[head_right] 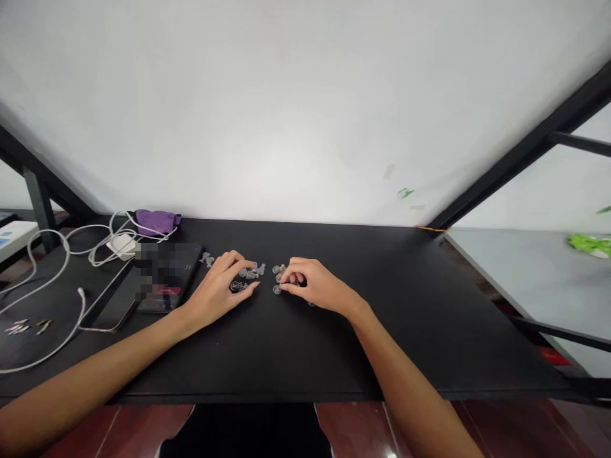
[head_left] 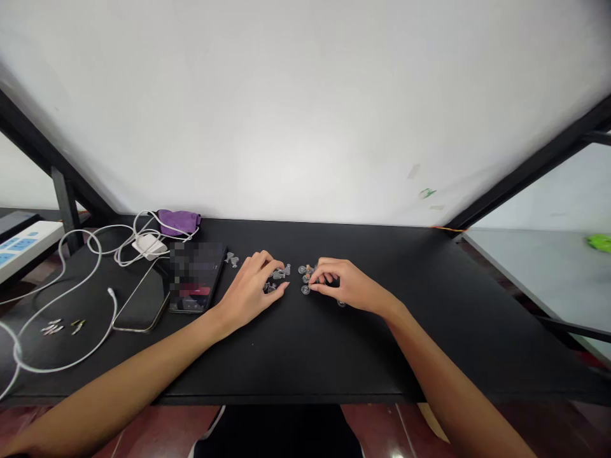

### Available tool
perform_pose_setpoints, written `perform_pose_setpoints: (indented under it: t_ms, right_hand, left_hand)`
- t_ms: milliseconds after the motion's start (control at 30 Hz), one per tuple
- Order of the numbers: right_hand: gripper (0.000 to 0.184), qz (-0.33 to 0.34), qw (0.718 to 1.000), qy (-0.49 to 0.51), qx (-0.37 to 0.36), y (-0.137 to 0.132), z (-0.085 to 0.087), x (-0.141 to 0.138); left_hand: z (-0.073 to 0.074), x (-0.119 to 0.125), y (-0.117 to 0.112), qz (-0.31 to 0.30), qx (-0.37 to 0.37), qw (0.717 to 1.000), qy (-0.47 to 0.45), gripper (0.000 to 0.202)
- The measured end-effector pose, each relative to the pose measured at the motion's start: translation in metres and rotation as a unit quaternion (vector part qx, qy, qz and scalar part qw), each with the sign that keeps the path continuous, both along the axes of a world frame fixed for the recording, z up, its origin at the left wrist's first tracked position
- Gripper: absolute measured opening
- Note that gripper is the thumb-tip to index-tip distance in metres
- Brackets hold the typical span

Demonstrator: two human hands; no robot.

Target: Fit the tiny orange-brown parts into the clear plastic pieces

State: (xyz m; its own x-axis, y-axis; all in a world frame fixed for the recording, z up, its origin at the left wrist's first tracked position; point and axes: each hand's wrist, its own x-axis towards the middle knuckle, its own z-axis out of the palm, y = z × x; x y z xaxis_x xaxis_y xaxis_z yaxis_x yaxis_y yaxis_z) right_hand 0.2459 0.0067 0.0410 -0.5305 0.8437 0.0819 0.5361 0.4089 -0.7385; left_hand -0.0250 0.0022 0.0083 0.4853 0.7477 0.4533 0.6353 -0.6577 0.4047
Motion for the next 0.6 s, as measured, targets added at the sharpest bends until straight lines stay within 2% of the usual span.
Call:
perform_pose_setpoints:
  t_ms: [200,300,400,600]
  right_hand:
    - [0.024,-0.010,0.999,-0.026,0.025,0.003,0.005,0.011]
    - [0.025,-0.053,0.997,-0.020,0.043,0.008,0.010,0.030]
    - [0.029,-0.099,0.994,-0.035,0.035,0.013,0.012,0.051]
    - [0.034,-0.094,0.991,-0.100,0.002,0.019,0.003,0.072]
  left_hand:
    - [-0.002,0.002,0.000,0.002,0.023,0.995,0.097,0.019]
    - [-0.004,0.001,0.000,-0.025,0.024,0.992,0.118,0.018]
    - [-0.006,0.002,0.000,-0.053,0.022,0.992,0.108,0.016]
    - [-0.008,0.004,-0.002,-0.084,0.009,0.996,0.030,0.012]
